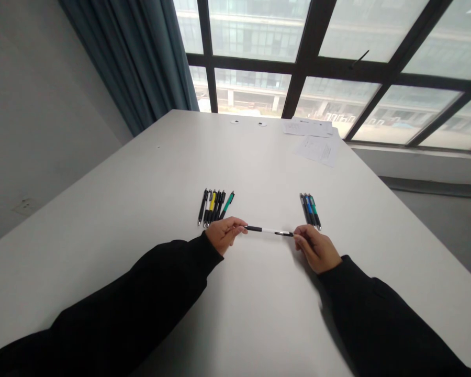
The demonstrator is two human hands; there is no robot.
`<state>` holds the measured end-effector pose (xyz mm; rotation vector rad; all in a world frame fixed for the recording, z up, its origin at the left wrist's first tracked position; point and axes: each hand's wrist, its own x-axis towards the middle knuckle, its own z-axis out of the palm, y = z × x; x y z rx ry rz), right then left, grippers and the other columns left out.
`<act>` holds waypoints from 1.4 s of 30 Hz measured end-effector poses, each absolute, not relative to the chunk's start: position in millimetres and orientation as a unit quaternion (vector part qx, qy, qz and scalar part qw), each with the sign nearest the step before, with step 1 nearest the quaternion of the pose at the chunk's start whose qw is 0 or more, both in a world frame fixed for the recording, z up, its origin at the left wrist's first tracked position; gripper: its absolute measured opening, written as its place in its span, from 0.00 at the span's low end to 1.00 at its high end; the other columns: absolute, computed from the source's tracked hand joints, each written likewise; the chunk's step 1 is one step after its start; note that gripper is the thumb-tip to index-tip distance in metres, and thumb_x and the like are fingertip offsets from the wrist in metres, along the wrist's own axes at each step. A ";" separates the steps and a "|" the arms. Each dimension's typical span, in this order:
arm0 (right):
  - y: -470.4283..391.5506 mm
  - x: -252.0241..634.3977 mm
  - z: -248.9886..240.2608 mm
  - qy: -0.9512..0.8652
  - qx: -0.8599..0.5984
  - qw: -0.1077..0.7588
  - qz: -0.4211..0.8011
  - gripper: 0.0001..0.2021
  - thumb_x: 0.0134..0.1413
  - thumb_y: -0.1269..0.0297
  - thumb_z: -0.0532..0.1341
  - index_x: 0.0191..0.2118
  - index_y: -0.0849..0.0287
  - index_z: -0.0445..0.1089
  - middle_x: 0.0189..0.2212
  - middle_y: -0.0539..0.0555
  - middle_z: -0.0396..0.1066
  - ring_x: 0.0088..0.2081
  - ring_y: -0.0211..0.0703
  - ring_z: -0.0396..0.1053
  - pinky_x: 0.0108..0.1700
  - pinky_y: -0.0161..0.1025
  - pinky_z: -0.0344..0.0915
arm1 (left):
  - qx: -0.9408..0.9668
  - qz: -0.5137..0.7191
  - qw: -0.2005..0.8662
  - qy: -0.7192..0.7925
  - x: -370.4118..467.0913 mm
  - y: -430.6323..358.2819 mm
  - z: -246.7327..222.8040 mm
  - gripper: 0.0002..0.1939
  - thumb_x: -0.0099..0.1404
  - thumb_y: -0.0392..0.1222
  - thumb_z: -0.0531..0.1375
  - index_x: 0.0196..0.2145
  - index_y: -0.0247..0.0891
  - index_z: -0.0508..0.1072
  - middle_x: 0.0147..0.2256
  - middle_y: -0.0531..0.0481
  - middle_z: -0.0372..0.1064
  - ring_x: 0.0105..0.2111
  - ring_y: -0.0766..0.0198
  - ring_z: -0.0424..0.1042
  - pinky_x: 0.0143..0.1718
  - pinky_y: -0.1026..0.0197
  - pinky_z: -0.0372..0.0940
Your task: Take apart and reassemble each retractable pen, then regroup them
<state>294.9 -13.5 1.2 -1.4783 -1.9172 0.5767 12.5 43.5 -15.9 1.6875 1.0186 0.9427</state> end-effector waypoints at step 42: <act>-12.0 294.6 7.8 -0.748 -0.566 0.249 0.241 0.16 0.66 0.56 0.46 0.31 0.56 0.62 0.18 0.48 0.68 0.21 0.39 0.65 0.30 0.37 0.61 | 0.758 0.301 0.344 0.465 10.5 41.9 -6.3 0.25 0.69 0.52 0.48 0.22 0.35 0.69 0.15 0.54 0.62 0.16 0.71 0.61 0.20 0.68 0.55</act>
